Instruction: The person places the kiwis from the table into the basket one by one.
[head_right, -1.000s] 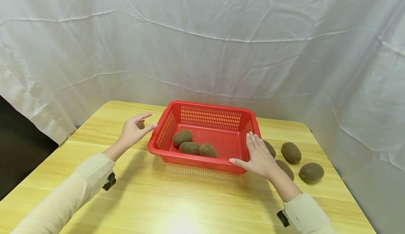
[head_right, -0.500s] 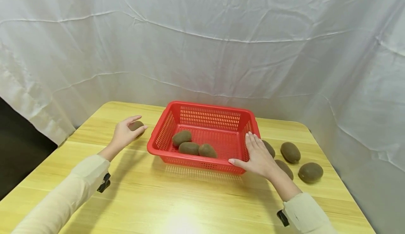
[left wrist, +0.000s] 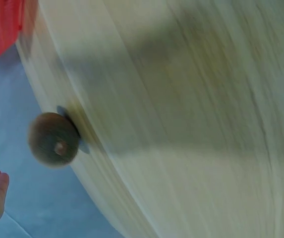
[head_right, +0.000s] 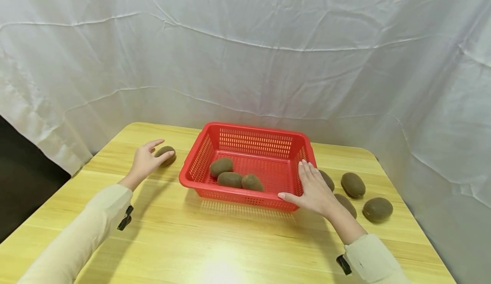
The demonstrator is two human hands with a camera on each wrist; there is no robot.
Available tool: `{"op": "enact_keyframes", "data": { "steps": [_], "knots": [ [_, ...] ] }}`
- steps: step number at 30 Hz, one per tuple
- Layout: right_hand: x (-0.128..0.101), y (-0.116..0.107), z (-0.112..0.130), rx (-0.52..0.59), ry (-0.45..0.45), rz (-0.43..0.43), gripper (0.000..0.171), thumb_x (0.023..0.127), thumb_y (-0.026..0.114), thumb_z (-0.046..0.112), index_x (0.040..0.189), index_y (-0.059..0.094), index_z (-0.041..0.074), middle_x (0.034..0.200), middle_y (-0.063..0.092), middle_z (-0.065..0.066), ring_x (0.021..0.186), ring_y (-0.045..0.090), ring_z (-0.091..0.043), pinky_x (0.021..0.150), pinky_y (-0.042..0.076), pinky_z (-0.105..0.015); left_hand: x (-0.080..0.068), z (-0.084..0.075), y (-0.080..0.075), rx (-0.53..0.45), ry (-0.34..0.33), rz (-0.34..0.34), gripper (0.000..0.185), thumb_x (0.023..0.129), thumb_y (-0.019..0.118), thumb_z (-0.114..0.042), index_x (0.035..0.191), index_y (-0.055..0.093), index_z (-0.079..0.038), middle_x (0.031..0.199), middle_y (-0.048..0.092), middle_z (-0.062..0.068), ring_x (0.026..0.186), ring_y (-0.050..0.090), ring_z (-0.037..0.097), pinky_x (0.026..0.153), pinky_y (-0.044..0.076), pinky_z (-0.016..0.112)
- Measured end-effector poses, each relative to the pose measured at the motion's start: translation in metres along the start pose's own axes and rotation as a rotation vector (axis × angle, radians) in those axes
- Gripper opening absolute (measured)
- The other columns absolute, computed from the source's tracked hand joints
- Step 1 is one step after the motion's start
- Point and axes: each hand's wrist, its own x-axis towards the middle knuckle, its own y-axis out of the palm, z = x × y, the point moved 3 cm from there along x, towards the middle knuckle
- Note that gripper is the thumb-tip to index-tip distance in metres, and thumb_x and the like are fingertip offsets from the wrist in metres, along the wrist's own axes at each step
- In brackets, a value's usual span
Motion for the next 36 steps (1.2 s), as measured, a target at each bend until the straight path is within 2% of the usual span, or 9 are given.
{"op": "enact_keyframes", "data": {
  "steps": [9,21,29,36],
  "knots": [
    [0.0,0.001,0.0,-0.002,-0.003,-0.004,0.103,0.081,0.058,0.058,0.143,0.016,-0.012,0.151,0.014,-0.03,0.137,0.015,-0.048,0.11,0.015,-0.06,0.002,0.012,-0.002,0.042,-0.043,0.018,0.062,0.082,0.071,-0.022,0.131,0.046,0.008,0.137,0.044,0.028,0.13,0.038,0.042,0.107,0.032,0.051],
    [0.0,0.001,0.001,-0.004,-0.004,-0.006,0.103,0.081,0.058,0.058,0.143,0.015,-0.013,0.151,0.014,-0.03,0.137,0.015,-0.049,0.11,0.016,-0.06,0.006,0.027,-0.009,0.115,-0.067,0.046,0.073,0.081,0.072,-0.028,0.134,0.04,0.011,0.138,0.041,0.03,0.13,0.036,0.044,0.108,0.032,0.051],
    [-0.001,0.001,0.0,0.005,0.003,-0.004,0.104,0.081,0.058,0.058,0.143,0.015,-0.012,0.151,0.013,-0.03,0.137,0.014,-0.049,0.11,0.015,-0.06,0.008,0.033,-0.013,0.174,-0.064,0.103,0.076,0.081,0.072,-0.026,0.134,0.036,0.016,0.136,0.039,0.035,0.128,0.035,0.048,0.107,0.031,0.053],
    [0.0,0.001,-0.001,0.006,0.007,-0.004,0.104,0.081,0.058,0.058,0.143,0.015,-0.012,0.151,0.014,-0.03,0.137,0.014,-0.048,0.11,0.015,-0.06,0.01,0.037,-0.011,0.223,-0.072,0.181,0.078,0.082,0.071,-0.028,0.132,0.035,0.02,0.133,0.04,0.039,0.126,0.036,0.05,0.105,0.033,0.054]
  ]
}}
